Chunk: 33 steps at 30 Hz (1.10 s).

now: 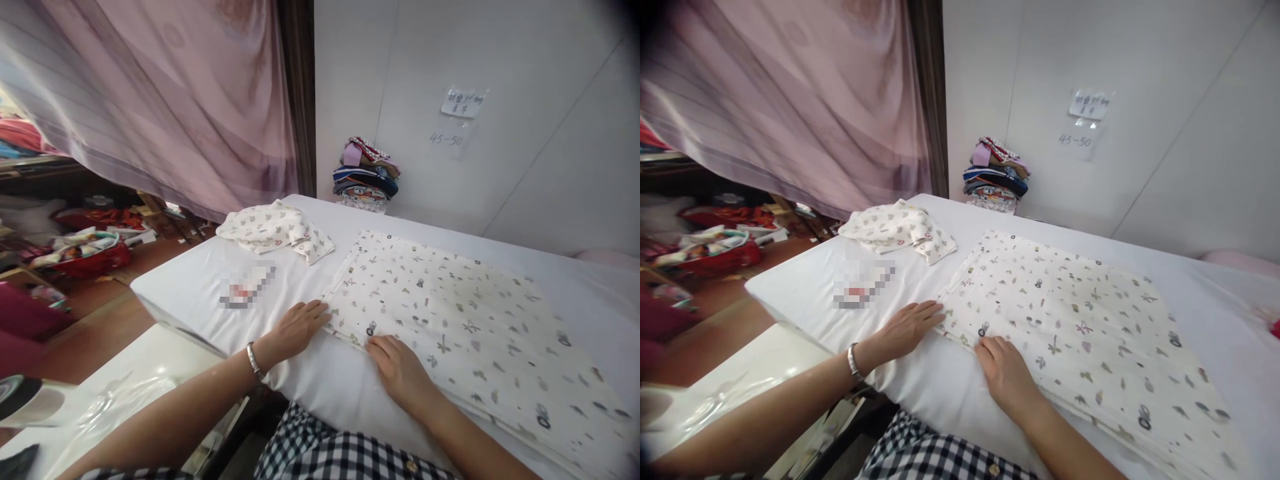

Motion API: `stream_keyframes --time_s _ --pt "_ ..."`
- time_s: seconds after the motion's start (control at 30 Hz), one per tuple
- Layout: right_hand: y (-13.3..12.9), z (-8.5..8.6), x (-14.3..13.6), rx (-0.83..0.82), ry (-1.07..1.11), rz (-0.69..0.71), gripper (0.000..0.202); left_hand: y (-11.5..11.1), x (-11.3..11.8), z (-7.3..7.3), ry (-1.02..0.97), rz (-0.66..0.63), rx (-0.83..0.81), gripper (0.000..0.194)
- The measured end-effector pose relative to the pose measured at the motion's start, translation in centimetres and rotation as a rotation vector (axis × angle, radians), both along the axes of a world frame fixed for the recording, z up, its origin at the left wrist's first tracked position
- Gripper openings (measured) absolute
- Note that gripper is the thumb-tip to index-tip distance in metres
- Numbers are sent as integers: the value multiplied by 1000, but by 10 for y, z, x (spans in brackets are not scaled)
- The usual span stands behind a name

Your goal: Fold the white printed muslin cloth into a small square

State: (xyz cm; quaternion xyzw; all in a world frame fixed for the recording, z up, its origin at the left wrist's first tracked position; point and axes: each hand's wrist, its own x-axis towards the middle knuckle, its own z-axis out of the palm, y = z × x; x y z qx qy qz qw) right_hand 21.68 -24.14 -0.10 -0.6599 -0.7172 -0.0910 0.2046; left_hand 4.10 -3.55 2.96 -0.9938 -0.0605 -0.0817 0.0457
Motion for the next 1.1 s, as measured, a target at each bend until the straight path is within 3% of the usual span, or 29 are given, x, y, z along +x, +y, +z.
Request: stream_keyframes --time_s 0.13,0.27,0.47,0.73,0.93,1.1 --pt "3 -3 -1 -3 -20 -25 23 0 3 0 -60 -77 0 47" --pt "4 -6 4 51 83 -31 32 1 10 -4 -113 -155 -35 40" --pt "3 -6 9 91 200 5 44 0 20 -7 -131 -145 -65 33" --pt "8 -8 13 128 402 -108 42 -19 28 -4 -137 -117 -129 59" --pt "5 -6 10 96 383 -36 44 -18 43 -13 -212 -140 -24 36" --pt "5 -6 -2 108 211 25 31 -8 33 -20 -201 -163 12 31"
